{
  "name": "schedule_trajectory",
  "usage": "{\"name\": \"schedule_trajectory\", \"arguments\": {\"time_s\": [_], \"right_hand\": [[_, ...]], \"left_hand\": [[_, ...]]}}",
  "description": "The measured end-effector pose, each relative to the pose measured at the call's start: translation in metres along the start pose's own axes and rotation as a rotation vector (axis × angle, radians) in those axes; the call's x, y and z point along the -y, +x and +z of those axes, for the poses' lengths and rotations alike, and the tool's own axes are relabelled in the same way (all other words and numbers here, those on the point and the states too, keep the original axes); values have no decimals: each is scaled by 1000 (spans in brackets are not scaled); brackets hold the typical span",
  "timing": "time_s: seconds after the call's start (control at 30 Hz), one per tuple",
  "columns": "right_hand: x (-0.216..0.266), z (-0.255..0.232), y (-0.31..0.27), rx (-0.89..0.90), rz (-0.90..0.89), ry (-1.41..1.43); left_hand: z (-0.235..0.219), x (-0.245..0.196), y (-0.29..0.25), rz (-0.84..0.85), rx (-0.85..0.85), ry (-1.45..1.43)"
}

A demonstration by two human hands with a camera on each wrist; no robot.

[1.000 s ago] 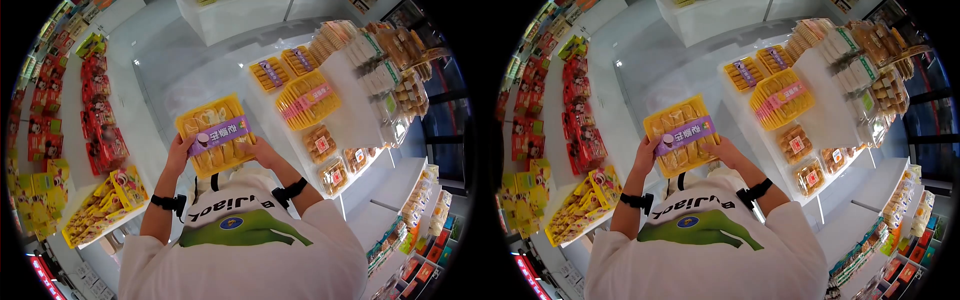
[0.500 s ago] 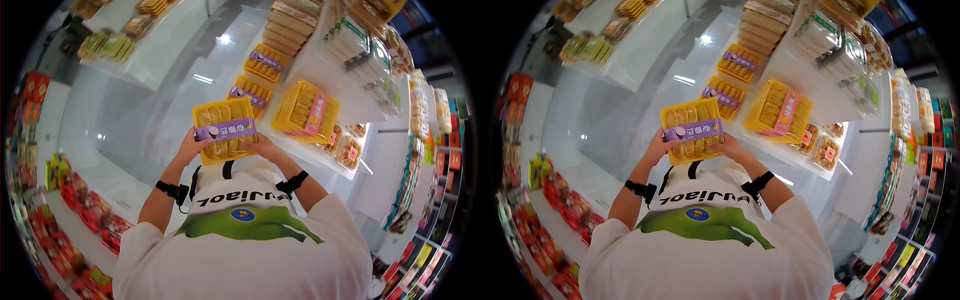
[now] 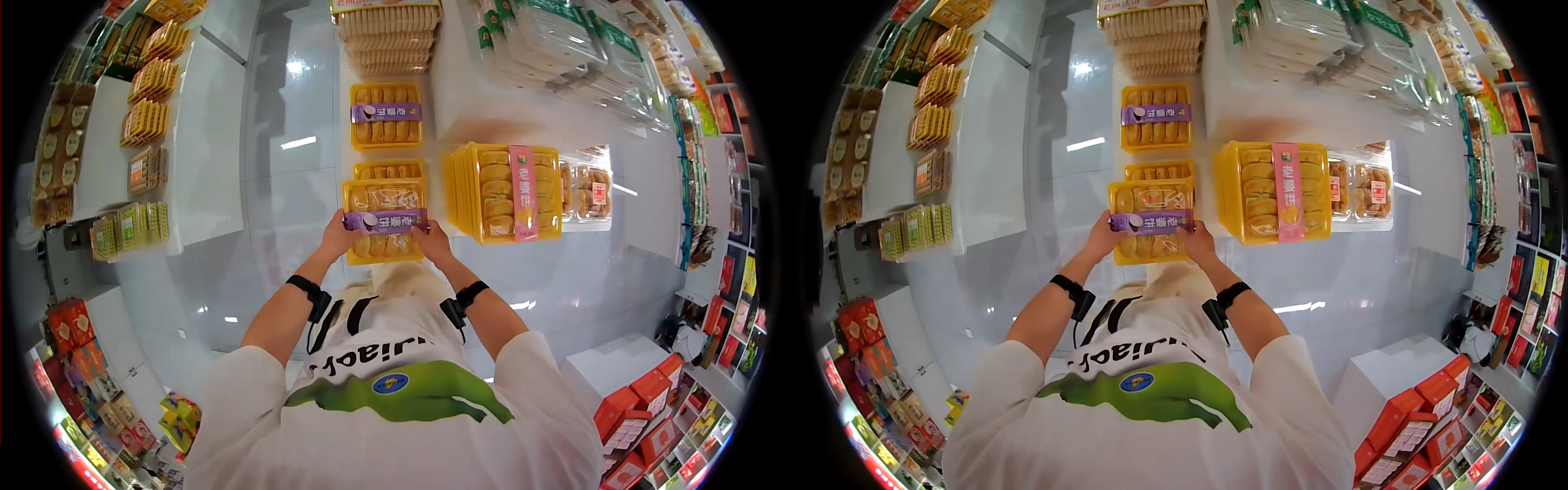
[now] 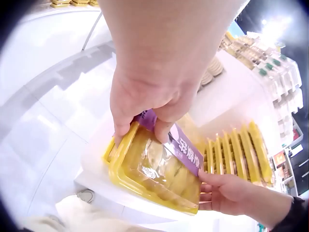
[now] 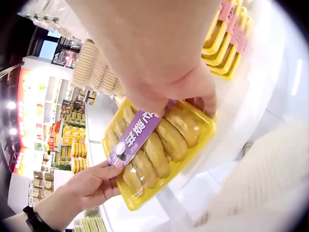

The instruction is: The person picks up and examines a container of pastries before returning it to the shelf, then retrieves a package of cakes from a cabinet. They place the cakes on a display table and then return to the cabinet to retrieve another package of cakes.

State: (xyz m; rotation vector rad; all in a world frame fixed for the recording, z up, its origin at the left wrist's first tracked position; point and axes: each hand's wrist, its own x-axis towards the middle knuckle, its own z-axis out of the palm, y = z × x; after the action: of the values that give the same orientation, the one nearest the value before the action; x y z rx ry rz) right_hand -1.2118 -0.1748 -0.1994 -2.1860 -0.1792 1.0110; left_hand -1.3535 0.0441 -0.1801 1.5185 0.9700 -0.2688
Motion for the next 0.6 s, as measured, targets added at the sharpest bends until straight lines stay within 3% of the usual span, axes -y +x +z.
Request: {"name": "schedule_trajectory", "arguments": {"time_s": [0.1,0.2,0.43,0.53,0.6], "right_hand": [[-1,10,34,-31,49,-1],[-4,17,66,-103,52,-66],[4,37,75,-359,31,-270],[21,28,66,-231,176,-122],[19,33,65,-246,206,-138]], "left_hand": [[7,-3,37,16,-75,172],[14,4,74,-13,-83,100],[18,22,103,-38,-57,205],[20,30,104,35,-47,218],[22,20,94,78,-136,144]]}}
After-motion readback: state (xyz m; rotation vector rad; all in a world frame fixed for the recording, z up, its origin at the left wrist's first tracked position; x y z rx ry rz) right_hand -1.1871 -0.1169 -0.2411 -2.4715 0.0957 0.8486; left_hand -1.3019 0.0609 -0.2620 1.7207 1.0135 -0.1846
